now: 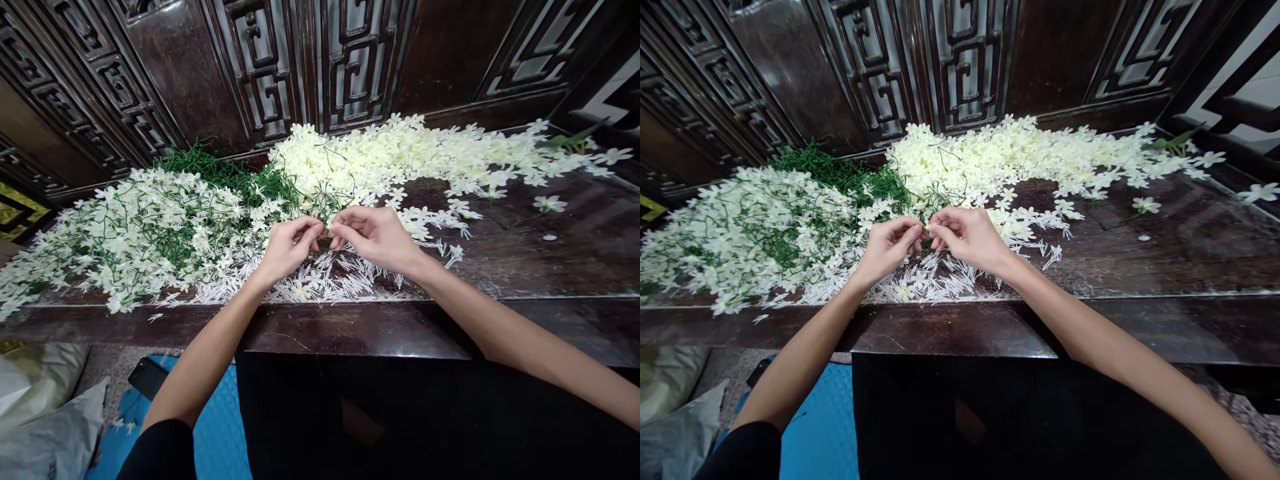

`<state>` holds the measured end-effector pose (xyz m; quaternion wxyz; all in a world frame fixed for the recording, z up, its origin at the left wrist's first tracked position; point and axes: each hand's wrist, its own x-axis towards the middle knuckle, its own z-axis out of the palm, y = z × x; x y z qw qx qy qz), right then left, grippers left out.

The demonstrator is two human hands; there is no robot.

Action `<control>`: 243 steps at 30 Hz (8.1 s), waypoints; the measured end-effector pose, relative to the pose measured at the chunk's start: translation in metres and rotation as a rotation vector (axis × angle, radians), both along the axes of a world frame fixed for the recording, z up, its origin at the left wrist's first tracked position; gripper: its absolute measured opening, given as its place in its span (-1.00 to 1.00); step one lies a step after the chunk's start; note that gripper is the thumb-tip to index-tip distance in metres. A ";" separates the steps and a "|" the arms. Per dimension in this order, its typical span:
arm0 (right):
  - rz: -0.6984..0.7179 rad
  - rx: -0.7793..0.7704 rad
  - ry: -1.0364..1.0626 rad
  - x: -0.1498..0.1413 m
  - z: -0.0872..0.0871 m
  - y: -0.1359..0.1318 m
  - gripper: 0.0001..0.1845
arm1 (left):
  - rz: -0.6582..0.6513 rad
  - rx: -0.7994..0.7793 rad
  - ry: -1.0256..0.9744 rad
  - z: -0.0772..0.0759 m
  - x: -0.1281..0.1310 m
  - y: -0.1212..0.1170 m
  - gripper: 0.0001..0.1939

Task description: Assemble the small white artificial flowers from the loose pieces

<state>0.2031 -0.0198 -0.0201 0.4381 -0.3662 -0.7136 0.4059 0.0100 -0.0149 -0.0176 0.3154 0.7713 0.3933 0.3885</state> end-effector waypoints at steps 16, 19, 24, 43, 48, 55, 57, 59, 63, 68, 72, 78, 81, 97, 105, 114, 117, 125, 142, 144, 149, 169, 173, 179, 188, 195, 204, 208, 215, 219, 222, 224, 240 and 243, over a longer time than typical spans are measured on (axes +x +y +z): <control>0.037 0.270 -0.163 0.000 -0.008 0.001 -0.87 | -0.021 -0.004 0.055 -0.001 0.001 -0.002 -0.81; 0.021 0.244 -0.176 0.000 -0.005 -0.001 -0.86 | -0.014 0.069 0.088 -0.002 0.001 -0.001 -0.79; -0.011 0.154 -0.202 -0.002 -0.002 -0.005 -0.84 | 0.006 0.190 0.119 -0.005 0.002 0.000 -0.79; 0.018 -0.237 0.074 0.001 0.013 -0.004 -0.74 | 0.022 0.533 0.248 -0.015 -0.002 0.009 -0.81; -0.012 -0.040 0.078 0.005 0.011 -0.002 -0.43 | 0.070 0.479 0.204 -0.009 -0.005 0.010 -0.87; -0.140 0.141 -0.036 0.000 0.009 -0.005 -0.91 | 0.062 0.518 0.192 -0.007 -0.005 0.010 -0.87; -0.141 0.164 -0.046 0.000 0.009 -0.005 -0.92 | 0.067 0.549 0.199 -0.006 -0.005 0.011 -0.88; -0.145 0.172 -0.047 0.001 0.009 -0.005 -0.91 | 0.063 0.567 0.199 -0.006 -0.006 0.012 -0.89; -0.098 0.173 -0.042 0.002 0.008 -0.004 -0.84 | 0.064 0.559 0.216 -0.007 -0.008 0.013 -0.88; -0.078 0.211 -0.072 0.000 0.004 -0.003 -0.84 | -0.014 0.571 0.249 -0.012 -0.005 0.010 -0.87; -0.123 0.164 -0.005 0.000 0.007 -0.004 -0.83 | 0.008 0.706 0.188 -0.011 -0.005 0.015 -0.86; -0.443 0.084 0.213 0.007 0.013 0.000 -0.81 | 0.687 0.957 -0.194 0.006 -0.052 0.044 -0.80; -0.449 0.001 0.101 0.008 0.007 0.007 -0.80 | 0.915 0.919 -0.200 0.012 -0.081 0.053 -0.62; -0.106 0.290 -0.781 0.004 -0.029 0.014 -0.53 | -0.024 0.563 0.364 -0.017 -0.006 0.016 -0.69; -0.090 0.548 -0.373 0.004 -0.023 0.015 -0.63 | 0.007 0.223 0.092 -0.012 -0.002 0.010 -0.84; -0.024 0.502 -0.143 0.000 -0.009 0.004 -0.70 | 0.064 0.019 -0.230 -0.001 -0.005 0.007 -0.80; -0.042 0.462 -0.118 0.000 -0.005 0.002 -0.69 | 0.043 -0.031 -0.361 0.004 -0.009 0.010 -0.87; 0.206 0.199 -0.569 0.003 -0.013 0.004 -0.51 | 0.144 -0.242 -0.738 0.010 -0.018 0.018 -0.80; -0.053 0.037 -0.394 0.003 -0.009 0.006 -0.74 | 0.111 -0.411 -0.728 0.012 -0.019 0.019 -0.73; -0.084 0.061 -0.339 0.002 -0.006 0.005 -0.79 | 0.092 -0.399 -0.713 0.012 -0.018 0.019 -0.75; -0.114 0.063 -0.276 0.000 -0.002 0.003 -0.83 | 0.087 -0.139 -0.271 0.012 -0.018 0.016 -0.91; -0.083 0.044 -0.144 0.002 -0.002 0.003 -0.91 | -0.115 0.045 0.520 0.016 -0.045 0.024 -0.87; -0.017 0.014 -0.158 0.002 0.000 0.002 -0.82 | -0.010 0.056 0.243 0.022 -0.029 0.015 -0.87; 0.100 -0.058 -0.057 -0.001 0.003 -0.001 -0.75 | -0.010 0.020 0.051 0.018 -0.014 0.007 -0.88; 0.123 -0.108 0.019 -0.002 0.003 -0.001 -0.77 | 0.001 -0.014 -0.033 0.015 -0.010 0.007 -0.83; 0.127 -0.127 0.048 -0.001 0.003 -0.001 -0.78 | 0.010 -0.022 -0.068 0.013 -0.009 0.007 -0.84; 0.131 -0.115 0.042 -0.002 0.001 -0.001 -0.76 | -0.004 -0.006 -0.060 0.008 -0.011 0.009 -0.84; 0.138 -0.092 0.043 -0.001 0.000 -0.001 -0.76 | -0.032 -0.005 -0.070 0.007 -0.012 0.010 -0.85; 0.160 -0.064 0.019 0.001 0.000 0.002 -0.78 | -0.047 -0.060 -0.057 0.012 -0.011 0.008 -0.84; 0.153 -0.046 0.001 0.001 0.000 0.002 -0.78 | -0.043 -0.046 -0.054 0.013 -0.012 0.008 -0.83; 0.132 -0.041 -0.008 0.001 0.001 0.000 -0.78 | -0.036 -0.040 -0.039 0.013 -0.011 0.008 -0.84; 0.114 -0.041 -0.012 0.000 0.002 0.000 -0.79 | -0.034 -0.043 -0.033 0.013 -0.010 0.007 -0.83; 0.139 -0.089 0.057 0.000 0.003 -0.001 -0.79 | -0.017 -0.048 -0.079 0.013 -0.011 0.009 -0.80; 0.124 -0.091 0.048 -0.001 0.003 -0.001 -0.78 | -0.016 -0.055 -0.072 0.014 -0.010 0.008 -0.79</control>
